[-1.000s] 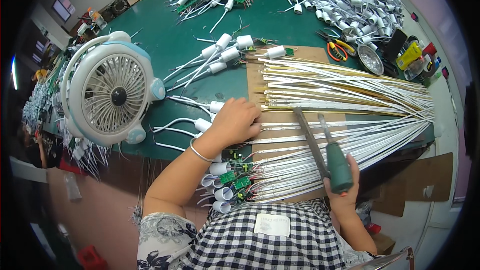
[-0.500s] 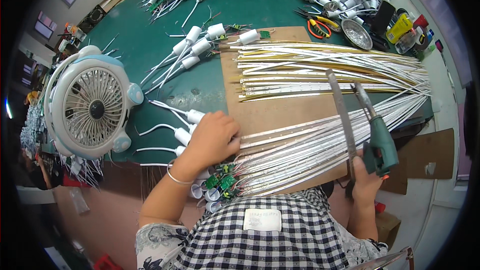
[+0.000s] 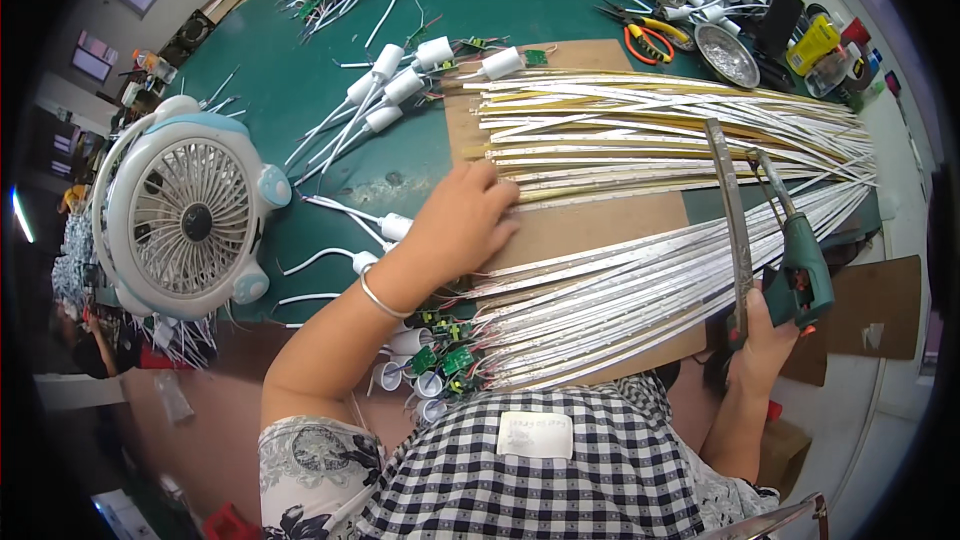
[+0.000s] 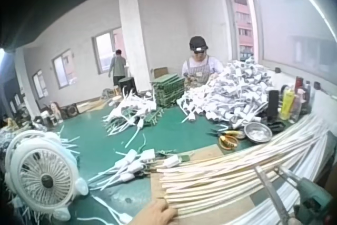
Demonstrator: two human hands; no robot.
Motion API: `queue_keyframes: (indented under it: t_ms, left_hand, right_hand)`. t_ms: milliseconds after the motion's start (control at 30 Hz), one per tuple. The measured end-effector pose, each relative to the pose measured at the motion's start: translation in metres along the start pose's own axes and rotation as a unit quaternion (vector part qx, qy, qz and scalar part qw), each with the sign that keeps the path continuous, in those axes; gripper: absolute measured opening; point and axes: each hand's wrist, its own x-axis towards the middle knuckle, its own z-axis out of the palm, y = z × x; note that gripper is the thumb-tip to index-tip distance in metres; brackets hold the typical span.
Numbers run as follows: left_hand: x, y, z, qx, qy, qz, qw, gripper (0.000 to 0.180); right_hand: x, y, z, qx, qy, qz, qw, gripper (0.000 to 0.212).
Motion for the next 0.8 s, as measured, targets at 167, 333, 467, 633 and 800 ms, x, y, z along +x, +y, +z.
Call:
queue_keyframes:
  t_ms: [167, 333, 467, 633, 800]
  left_hand:
    - [-0.031, 0.017, -0.002, -0.052, -0.063, -0.024, 0.996, 0.026]
    - [-0.034, 0.012, -0.011, -0.145, -0.003, -0.121, 0.982, 0.02]
    - [-0.028, 0.011, -0.007, -0.088, 0.049, -0.064, 0.993, 0.015]
    - [-0.022, 0.018, -0.007, -0.068, -0.045, -0.065, 0.995, 0.013]
    - [-0.028, 0.015, -0.005, -0.055, -0.073, -0.077, 0.993, 0.013]
  right_hand:
    - [0.02, 0.015, -0.001, -0.058, -0.029, 0.022, 0.998, 0.04]
    - [0.045, 0.032, 0.008, -0.119, -0.104, -0.178, 0.971, 0.069]
    - [0.064, 0.041, 0.001, -0.288, -0.199, -0.341, 0.872, 0.078]
    - [0.07, 0.056, -0.019, -0.348, -0.167, -0.375, 0.843, 0.071]
    - [0.046, 0.038, -0.007, -0.347, -0.033, -0.381, 0.857, 0.062]
